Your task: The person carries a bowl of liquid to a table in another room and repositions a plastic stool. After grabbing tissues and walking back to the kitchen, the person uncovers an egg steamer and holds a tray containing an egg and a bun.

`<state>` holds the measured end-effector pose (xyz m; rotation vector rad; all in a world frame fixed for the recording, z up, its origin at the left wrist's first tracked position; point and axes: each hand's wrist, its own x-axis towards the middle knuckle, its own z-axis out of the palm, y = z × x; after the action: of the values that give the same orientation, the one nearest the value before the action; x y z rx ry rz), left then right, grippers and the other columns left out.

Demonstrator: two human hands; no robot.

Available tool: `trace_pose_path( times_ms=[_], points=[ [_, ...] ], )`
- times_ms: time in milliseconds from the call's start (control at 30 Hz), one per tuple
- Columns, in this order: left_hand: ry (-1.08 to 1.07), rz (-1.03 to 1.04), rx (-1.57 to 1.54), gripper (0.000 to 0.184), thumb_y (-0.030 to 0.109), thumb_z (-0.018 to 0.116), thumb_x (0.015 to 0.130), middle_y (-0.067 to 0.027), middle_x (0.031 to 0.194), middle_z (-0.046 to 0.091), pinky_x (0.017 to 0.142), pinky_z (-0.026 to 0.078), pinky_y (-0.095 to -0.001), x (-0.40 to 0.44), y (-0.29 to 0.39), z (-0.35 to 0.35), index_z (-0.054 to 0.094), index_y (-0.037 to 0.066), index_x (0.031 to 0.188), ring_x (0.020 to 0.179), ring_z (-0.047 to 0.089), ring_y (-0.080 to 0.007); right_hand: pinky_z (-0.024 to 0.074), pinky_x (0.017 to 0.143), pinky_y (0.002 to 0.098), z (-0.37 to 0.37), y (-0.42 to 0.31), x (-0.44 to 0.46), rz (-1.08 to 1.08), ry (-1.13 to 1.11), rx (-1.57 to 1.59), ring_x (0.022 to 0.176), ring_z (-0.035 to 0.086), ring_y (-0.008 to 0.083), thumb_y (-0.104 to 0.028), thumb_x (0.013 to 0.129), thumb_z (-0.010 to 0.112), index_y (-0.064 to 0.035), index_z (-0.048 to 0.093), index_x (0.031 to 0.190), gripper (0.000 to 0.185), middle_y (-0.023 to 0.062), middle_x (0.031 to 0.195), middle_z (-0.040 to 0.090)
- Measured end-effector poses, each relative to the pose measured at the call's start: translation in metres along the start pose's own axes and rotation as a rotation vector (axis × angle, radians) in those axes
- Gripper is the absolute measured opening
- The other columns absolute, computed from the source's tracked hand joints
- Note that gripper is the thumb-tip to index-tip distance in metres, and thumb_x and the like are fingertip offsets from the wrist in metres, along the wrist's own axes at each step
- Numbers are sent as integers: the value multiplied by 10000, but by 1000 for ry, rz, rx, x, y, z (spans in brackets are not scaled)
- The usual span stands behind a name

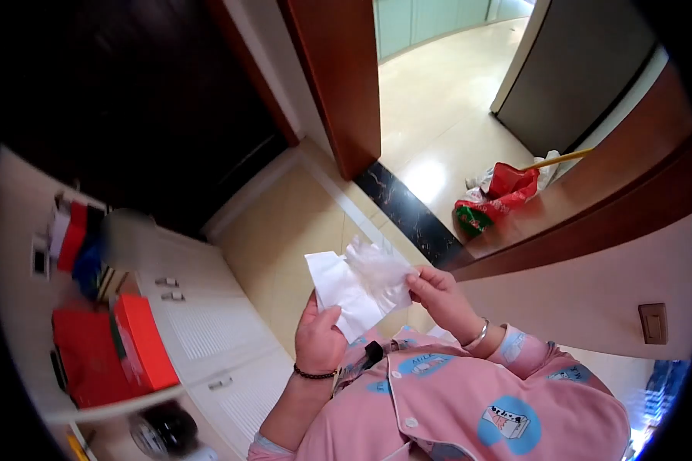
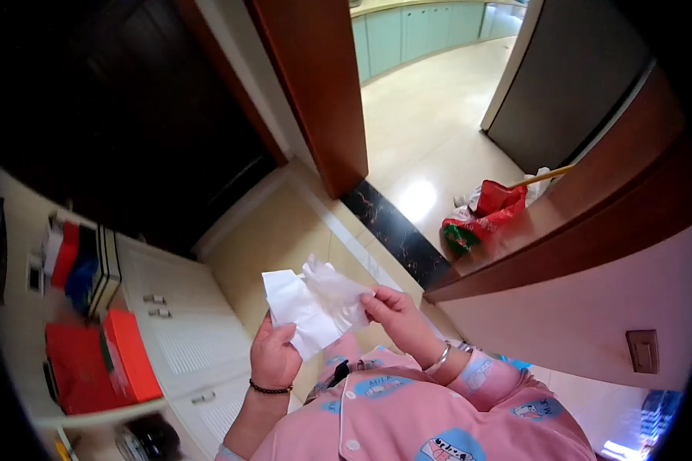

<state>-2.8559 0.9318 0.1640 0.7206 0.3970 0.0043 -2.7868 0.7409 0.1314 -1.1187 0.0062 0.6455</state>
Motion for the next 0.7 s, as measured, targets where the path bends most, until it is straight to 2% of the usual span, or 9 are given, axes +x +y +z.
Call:
trace_pose_path(
  times_ms=[133,167,200,267,333,400,533,567,700],
  points=[
    [-67,-199,-5,395,61,381,871,-116,1209,459,948,367,-389,58,41,19,352,9,1261,1120,455,-237,438,731,233,42,-21,42,-222,-76,-447,798,560,127,-162,896,493,5,544,1038,225,27,878,553],
    [-145,-221,11,360,137,379,907,-105,1175,479,921,391,-371,74,41,14,368,17,1246,1095,471,-221,437,787,259,57,-37,48,-292,-169,-620,891,564,157,-119,882,493,8,515,1106,258,81,1035,538],
    [-293,-239,48,353,124,412,901,-86,1151,499,898,411,-341,89,41,3,378,24,1238,1061,498,-198,432,813,271,68,-43,59,-479,-247,-749,958,557,171,-81,867,495,-5,517,1130,276,123,1129,514],
    [-275,-176,232,373,63,467,879,-55,1123,516,875,417,-281,119,51,14,381,16,1238,1012,517,-151,426,833,282,61,-76,77,-455,-495,-917,1005,542,177,-73,857,512,-14,525,1135,285,123,1161,515],
    [-308,-228,225,375,37,474,864,-59,1120,523,869,422,-282,149,57,15,391,10,1229,1000,526,-152,426,839,291,37,-103,87,-172,-284,-620,1018,524,176,-67,846,531,-5,542,1108,269,106,1131,527],
    [-338,-284,217,380,11,482,850,-62,1116,531,864,427,-284,178,60,23,402,4,1221,988,535,-153,423,835,284,25,-123,111,-416,174,-600,997,495,123,-97,828,585,39,487,1155,368,76,1052,550],
    [-489,-458,425,330,6,516,822,-48,1059,571,817,442,-270,241,53,50,484,1,1151,937,556,-132,424,853,283,-29,-126,172,87,-32,-191,992,506,134,-168,797,647,44,489,1158,447,64,1044,559],
    [-526,-469,573,321,-7,533,808,-45,1044,582,799,449,-269,260,48,62,510,6,1128,921,566,-132,440,842,288,-41,-122,186,169,-84,174,954,542,140,-181,773,673,23,543,1093,400,77,1011,585],
    [-562,-361,683,288,51,586,803,-24,1003,591,797,430,-232,324,51,128,543,-4,1082,883,548,-81,475,752,257,-94,-176,231,-8,51,277,802,591,121,-159,805,636,5,594,967,234,42,880,616]
  ],
)
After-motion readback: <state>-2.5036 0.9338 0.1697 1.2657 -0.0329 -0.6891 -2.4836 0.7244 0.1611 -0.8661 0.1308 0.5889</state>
